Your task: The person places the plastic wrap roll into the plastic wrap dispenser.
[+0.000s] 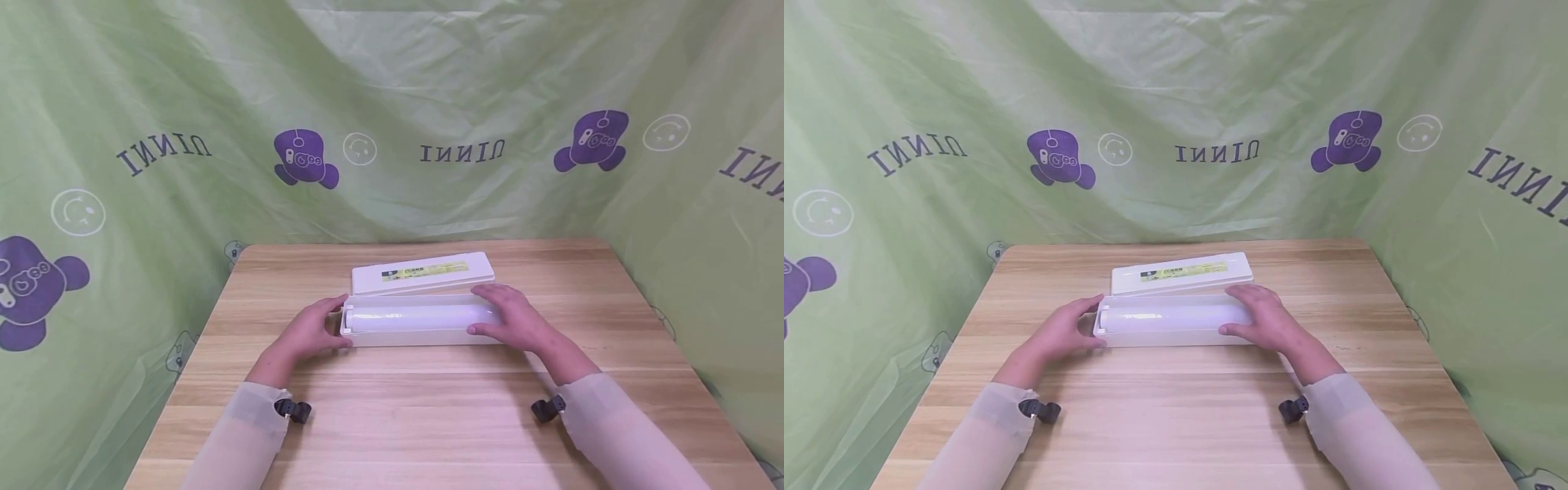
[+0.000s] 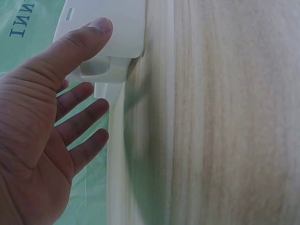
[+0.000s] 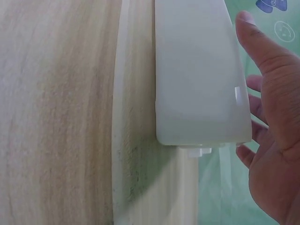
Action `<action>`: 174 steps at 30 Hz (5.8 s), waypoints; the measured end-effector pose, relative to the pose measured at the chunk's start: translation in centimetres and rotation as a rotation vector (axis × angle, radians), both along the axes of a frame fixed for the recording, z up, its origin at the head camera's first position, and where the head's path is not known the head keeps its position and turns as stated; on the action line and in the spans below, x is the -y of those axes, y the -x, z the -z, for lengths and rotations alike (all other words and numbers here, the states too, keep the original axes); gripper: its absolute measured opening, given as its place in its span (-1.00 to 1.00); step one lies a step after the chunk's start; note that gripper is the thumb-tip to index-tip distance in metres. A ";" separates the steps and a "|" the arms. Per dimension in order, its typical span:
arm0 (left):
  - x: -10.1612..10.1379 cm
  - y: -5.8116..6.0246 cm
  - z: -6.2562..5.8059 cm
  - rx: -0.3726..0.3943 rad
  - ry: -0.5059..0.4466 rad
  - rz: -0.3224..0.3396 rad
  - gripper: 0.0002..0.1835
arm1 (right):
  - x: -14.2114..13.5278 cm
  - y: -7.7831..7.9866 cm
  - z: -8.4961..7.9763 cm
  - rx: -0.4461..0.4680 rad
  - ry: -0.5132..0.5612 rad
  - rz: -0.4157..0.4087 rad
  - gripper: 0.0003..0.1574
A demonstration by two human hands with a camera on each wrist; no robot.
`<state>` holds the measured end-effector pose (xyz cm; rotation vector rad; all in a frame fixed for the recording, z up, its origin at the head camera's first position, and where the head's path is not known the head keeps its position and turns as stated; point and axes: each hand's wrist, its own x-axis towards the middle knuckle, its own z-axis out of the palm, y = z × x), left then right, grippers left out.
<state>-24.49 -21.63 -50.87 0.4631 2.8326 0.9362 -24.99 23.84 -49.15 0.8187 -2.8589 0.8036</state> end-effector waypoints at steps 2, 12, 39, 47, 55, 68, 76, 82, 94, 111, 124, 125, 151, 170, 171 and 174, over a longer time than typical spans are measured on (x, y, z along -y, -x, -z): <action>0.0 0.0 0.0 0.001 -0.002 -0.001 0.20 | -0.1 0.0 0.0 0.001 0.006 0.003 0.11; 0.0 -0.1 -0.1 0.001 -0.006 -0.005 0.20 | -0.7 -0.1 0.4 0.014 0.016 0.032 0.26; -0.2 -0.2 -0.5 0.004 -0.001 -0.003 0.18 | -2.9 -0.2 1.9 0.085 0.072 0.101 0.49; -0.2 -0.2 -0.5 0.001 0.009 -0.007 0.19 | -3.5 -0.6 1.8 0.150 0.062 0.140 0.52; -0.1 -0.2 -0.5 0.001 0.011 -0.003 0.19 | -3.8 -0.7 1.8 0.189 0.051 0.164 0.54; 0.1 0.0 -0.1 0.019 -0.018 0.008 0.21 | -3.7 -1.0 1.8 0.245 0.052 0.210 0.52; 0.3 0.0 -0.2 0.022 -0.034 0.027 0.20 | -3.7 -0.9 1.7 0.260 0.044 0.222 0.54; 0.5 0.2 -0.5 0.034 -0.043 0.033 0.21 | -3.7 -0.9 1.7 0.267 0.036 0.227 0.55; 0.6 0.4 -0.8 0.043 -0.058 0.036 0.22 | -3.7 -0.9 1.7 0.269 0.036 0.227 0.55; 0.8 1.4 -1.2 0.006 -0.055 0.058 0.09 | -3.6 -0.9 1.4 0.276 0.034 0.236 0.52; 0.8 2.9 -1.7 -0.008 -0.093 0.065 -0.02 | -3.6 -0.8 1.6 0.279 0.030 0.241 0.57; 0.8 3.0 -1.8 -0.011 -0.100 0.068 -0.03 | -3.6 -0.8 1.6 0.280 0.030 0.242 0.57; 0.3 5.2 -1.4 0.026 -0.171 -0.053 -0.23 | -3.7 -0.8 1.8 0.242 0.038 0.235 0.54; 0.5 6.9 -0.1 0.018 -0.194 -0.061 -0.30 | -3.6 -0.9 1.7 0.244 0.054 0.235 0.52; 0.5 7.0 0.0 0.023 -0.191 -0.059 -0.30 | -3.6 -0.9 1.7 0.246 0.056 0.234 0.52; 0.7 7.2 0.1 0.035 -0.190 -0.066 -0.28 | -3.6 -0.8 1.8 0.251 0.058 0.232 0.52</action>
